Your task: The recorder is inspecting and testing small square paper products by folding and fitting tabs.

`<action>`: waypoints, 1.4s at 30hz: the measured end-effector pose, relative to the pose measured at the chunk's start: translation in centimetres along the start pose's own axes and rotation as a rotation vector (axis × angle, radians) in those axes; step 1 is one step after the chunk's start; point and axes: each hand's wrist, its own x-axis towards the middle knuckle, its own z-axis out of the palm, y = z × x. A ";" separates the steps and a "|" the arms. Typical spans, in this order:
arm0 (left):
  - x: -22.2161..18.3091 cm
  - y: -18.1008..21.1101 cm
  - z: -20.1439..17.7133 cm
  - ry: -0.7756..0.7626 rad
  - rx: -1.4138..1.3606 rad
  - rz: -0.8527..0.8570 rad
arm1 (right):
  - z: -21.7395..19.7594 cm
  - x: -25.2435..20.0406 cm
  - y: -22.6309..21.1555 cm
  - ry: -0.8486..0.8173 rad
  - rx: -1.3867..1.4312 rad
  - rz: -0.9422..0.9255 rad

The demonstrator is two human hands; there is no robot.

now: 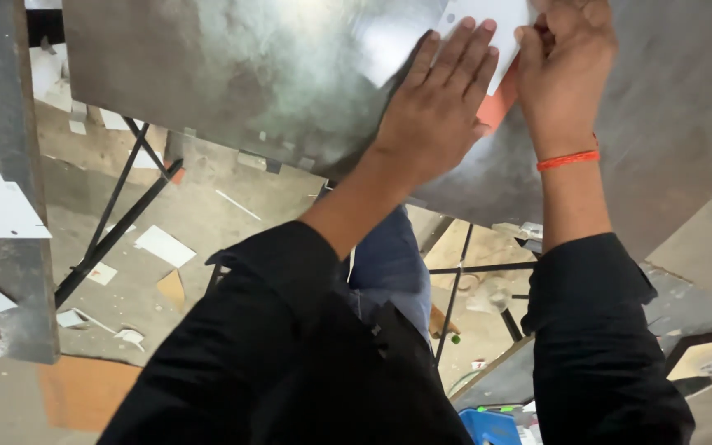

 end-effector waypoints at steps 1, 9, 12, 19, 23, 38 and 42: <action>0.2 0.2 0.5 0.005 -0.001 0.002 | 0.0 0.0 0.4 0.001 -0.004 -0.004; 1.5 1.5 -0.8 -0.265 0.146 -0.070 | -0.7 0.8 -2.2 -0.001 -0.034 -0.146; 1.6 1.6 -1.2 -0.264 0.163 -0.070 | -1.5 2.0 -1.8 -0.047 -0.115 -0.273; 1.3 1.4 -0.6 -0.163 0.138 -0.059 | -0.3 3.8 -1.0 -0.110 -0.241 -0.334; 1.4 1.6 -0.9 -0.213 0.131 -0.083 | -0.4 3.9 -2.5 -0.112 -0.149 -0.379; 1.8 0.6 -0.3 -0.161 0.087 -0.051 | -1.0 -2.6 -3.5 -0.036 -0.035 -0.081; 1.1 -0.6 -0.3 0.070 -0.050 0.019 | 0.1 -3.9 -5.0 -0.067 -0.089 -0.078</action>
